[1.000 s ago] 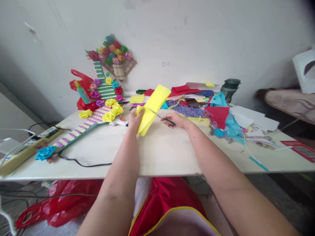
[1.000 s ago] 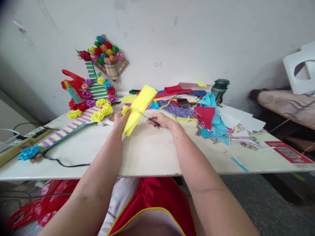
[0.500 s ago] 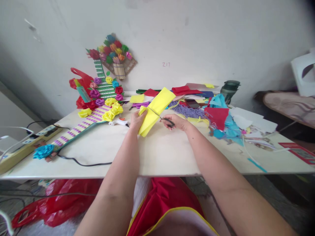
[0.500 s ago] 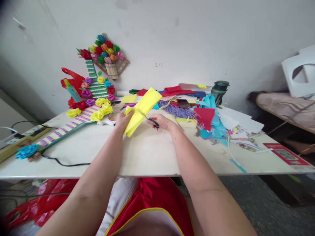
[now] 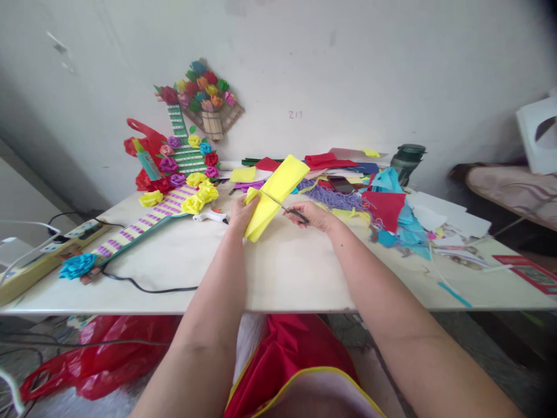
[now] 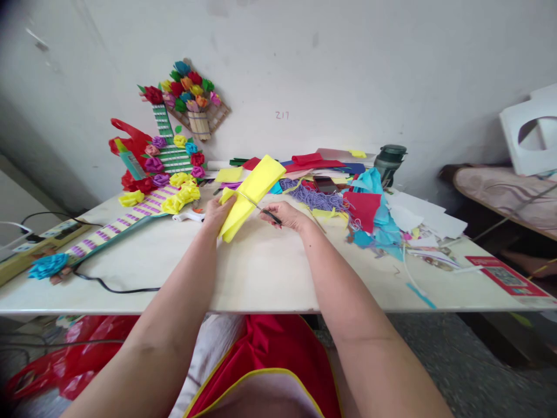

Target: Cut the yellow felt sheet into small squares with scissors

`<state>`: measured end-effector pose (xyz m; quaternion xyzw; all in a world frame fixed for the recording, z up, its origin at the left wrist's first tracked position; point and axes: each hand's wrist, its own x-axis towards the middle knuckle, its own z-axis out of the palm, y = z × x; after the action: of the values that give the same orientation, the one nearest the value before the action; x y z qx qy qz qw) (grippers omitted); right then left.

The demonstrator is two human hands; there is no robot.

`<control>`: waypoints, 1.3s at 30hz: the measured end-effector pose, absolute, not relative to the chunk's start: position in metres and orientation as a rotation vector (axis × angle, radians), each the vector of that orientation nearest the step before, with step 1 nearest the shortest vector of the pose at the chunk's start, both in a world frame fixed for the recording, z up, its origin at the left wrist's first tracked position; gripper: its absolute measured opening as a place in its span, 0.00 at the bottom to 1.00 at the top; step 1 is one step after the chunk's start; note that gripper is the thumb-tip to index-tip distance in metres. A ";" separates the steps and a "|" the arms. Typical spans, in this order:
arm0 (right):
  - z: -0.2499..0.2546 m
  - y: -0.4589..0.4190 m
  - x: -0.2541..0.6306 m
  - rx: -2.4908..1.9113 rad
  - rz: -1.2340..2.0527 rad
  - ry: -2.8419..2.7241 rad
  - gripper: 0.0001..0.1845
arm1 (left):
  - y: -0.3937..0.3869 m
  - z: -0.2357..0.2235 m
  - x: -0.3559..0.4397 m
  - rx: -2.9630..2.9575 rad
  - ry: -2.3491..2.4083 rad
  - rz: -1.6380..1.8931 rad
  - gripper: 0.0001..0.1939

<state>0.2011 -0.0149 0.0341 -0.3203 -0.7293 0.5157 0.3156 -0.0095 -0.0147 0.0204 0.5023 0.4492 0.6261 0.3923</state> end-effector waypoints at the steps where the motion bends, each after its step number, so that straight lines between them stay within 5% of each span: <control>1: 0.034 -0.015 0.201 -0.837 1.360 -1.915 0.10 | -0.015 0.021 -0.009 1.274 1.145 1.594 0.17; 39: 0.035 -0.019 0.193 -0.907 1.360 -1.827 0.11 | -0.011 0.017 -0.010 1.280 1.195 1.515 0.20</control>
<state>0.1926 -0.0190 0.0349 -0.3483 -0.7013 0.5221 0.3381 -0.0102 -0.0110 0.0167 0.5065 0.4727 0.5991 0.4014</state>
